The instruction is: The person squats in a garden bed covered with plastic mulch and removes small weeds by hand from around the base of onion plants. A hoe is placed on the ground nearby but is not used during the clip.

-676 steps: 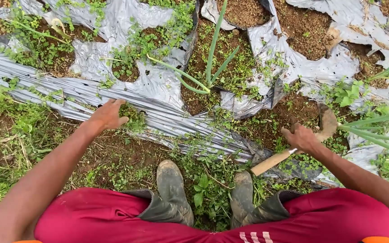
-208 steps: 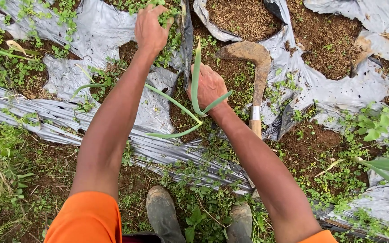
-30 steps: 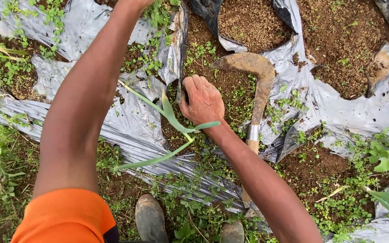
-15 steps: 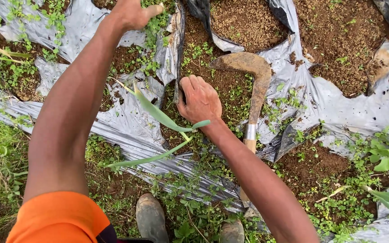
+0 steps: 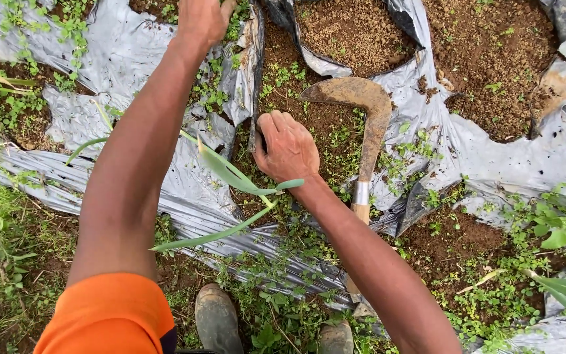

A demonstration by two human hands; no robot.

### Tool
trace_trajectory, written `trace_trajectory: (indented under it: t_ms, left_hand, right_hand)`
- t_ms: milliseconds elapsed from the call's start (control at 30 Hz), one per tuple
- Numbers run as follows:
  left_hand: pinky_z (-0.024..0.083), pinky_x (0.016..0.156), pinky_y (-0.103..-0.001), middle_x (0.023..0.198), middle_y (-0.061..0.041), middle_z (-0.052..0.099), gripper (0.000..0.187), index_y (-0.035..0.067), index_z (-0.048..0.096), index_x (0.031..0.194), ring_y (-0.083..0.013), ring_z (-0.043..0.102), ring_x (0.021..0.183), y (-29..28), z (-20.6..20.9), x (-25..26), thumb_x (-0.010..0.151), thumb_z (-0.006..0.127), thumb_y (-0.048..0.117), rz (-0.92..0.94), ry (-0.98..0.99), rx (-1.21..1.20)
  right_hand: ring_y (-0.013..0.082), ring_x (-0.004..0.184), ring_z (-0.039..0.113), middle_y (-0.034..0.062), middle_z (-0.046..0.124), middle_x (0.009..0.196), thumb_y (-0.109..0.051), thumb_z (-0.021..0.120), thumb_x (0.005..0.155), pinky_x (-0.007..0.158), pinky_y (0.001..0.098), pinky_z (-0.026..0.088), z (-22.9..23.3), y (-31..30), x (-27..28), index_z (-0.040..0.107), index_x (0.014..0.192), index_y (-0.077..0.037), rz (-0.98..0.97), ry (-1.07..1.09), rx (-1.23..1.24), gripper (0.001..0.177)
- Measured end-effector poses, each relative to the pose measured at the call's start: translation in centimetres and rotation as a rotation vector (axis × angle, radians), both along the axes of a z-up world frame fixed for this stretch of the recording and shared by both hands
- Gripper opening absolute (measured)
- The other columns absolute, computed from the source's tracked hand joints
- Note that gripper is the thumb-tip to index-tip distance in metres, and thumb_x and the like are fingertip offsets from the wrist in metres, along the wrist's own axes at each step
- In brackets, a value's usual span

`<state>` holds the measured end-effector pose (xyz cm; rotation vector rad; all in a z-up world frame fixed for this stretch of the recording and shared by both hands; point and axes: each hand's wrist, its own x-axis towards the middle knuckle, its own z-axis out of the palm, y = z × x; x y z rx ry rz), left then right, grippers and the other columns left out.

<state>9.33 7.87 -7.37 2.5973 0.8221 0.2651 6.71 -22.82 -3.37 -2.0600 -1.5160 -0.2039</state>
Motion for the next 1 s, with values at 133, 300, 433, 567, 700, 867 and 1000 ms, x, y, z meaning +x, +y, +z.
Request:
trace_trajectory:
  t_ms: [133, 300, 433, 567, 700, 867, 1000]
  left_hand:
    - [0.051, 0.091, -0.046, 0.115, -0.017, 0.056, 0.030, -0.001, 0.050, 0.123, -0.0309, 0.058, 0.100, 1.6, 0.5, -1.3, 0.104, 0.067, 0.015, 0.038, -0.034, 0.042]
    - [0.045, 0.093, -0.050, 0.112, -0.015, 0.049, 0.030, 0.005, 0.049, 0.117, -0.0317, 0.050, 0.100, 1.2, 3.6, -3.2, 0.109, 0.064, 0.030, 0.073, 0.111, 0.044]
    - [0.027, 0.113, -0.055, 0.130, -0.027, 0.059, 0.071, 0.003, 0.046, 0.152, -0.0377, 0.050, 0.123, 0.8, 4.8, -2.8, 0.103, 0.061, 0.053, -0.074, 0.354, 0.150]
    - [0.057, 0.047, -0.025, 0.088, -0.017, 0.072, 0.062, 0.003, 0.045, 0.153, -0.0138, 0.058, 0.051, 1.2, 4.9, -1.4, 0.104, 0.070, 0.032, -0.052, 0.471, 0.133]
    - [0.027, 0.121, -0.052, 0.152, -0.021, 0.036, 0.055, 0.004, 0.043, 0.149, -0.0437, 0.036, 0.141, -0.9, 9.4, -1.8, 0.101, 0.068, 0.018, 0.124, 0.174, -0.342]
    - [0.038, 0.111, -0.051, 0.158, -0.026, 0.029, 0.065, 0.004, 0.030, 0.150, -0.0404, 0.037, 0.134, 0.0, 8.3, -0.9, 0.101, 0.072, 0.016, 0.253, -0.052, -0.586]
    - [0.041, 0.098, -0.044, 0.158, -0.027, 0.027, 0.065, 0.005, 0.032, 0.152, -0.0321, 0.037, 0.115, 0.4, 9.9, 0.3, 0.100, 0.070, 0.014, 0.191, 0.021, -0.552]
  right_hand:
    - [0.0191, 0.072, 0.047, 0.0054, 0.052, 0.086, -0.016, 0.059, 0.096, 0.061, 0.0325, 0.046, -0.8, 0.2, 0.1, 0.052, 0.098, -0.011, 0.000, -0.006, -0.009, 0.009]
    - [0.0171, 0.073, 0.045, 0.0045, 0.053, 0.088, -0.017, 0.059, 0.097, 0.062, 0.0304, 0.045, -2.2, 0.3, 0.0, 0.053, 0.101, -0.012, -0.009, -0.003, 0.002, 0.008]
    - [0.0176, 0.076, 0.047, 0.0040, 0.053, 0.092, -0.022, 0.059, 0.097, 0.067, 0.0316, 0.047, -2.1, 0.2, 0.0, 0.053, 0.104, -0.013, -0.005, -0.019, -0.088, 0.013]
    - [0.0159, 0.073, 0.044, 0.0023, 0.051, 0.088, -0.024, 0.056, 0.099, 0.064, 0.0300, 0.045, -1.5, 0.0, 0.1, 0.051, 0.101, -0.015, -0.006, -0.026, -0.148, 0.010]
    - [0.0164, 0.073, 0.045, 0.0025, 0.051, 0.090, -0.027, 0.055, 0.100, 0.063, 0.0310, 0.046, -1.7, 0.1, 0.0, 0.051, 0.103, -0.015, -0.021, -0.011, -0.198, 0.012]
    - [0.0162, 0.074, 0.045, 0.0023, 0.050, 0.090, -0.024, 0.055, 0.100, 0.066, 0.0307, 0.046, -1.6, 0.1, 0.1, 0.051, 0.104, -0.015, -0.004, -0.008, -0.175, 0.010]
    - [0.0231, 0.076, 0.062, 0.0019, 0.049, 0.080, -0.026, 0.063, 0.087, 0.061, 0.0332, 0.054, -1.9, 0.3, 0.6, 0.056, 0.094, -0.015, -0.023, -0.026, -0.001, 0.014]
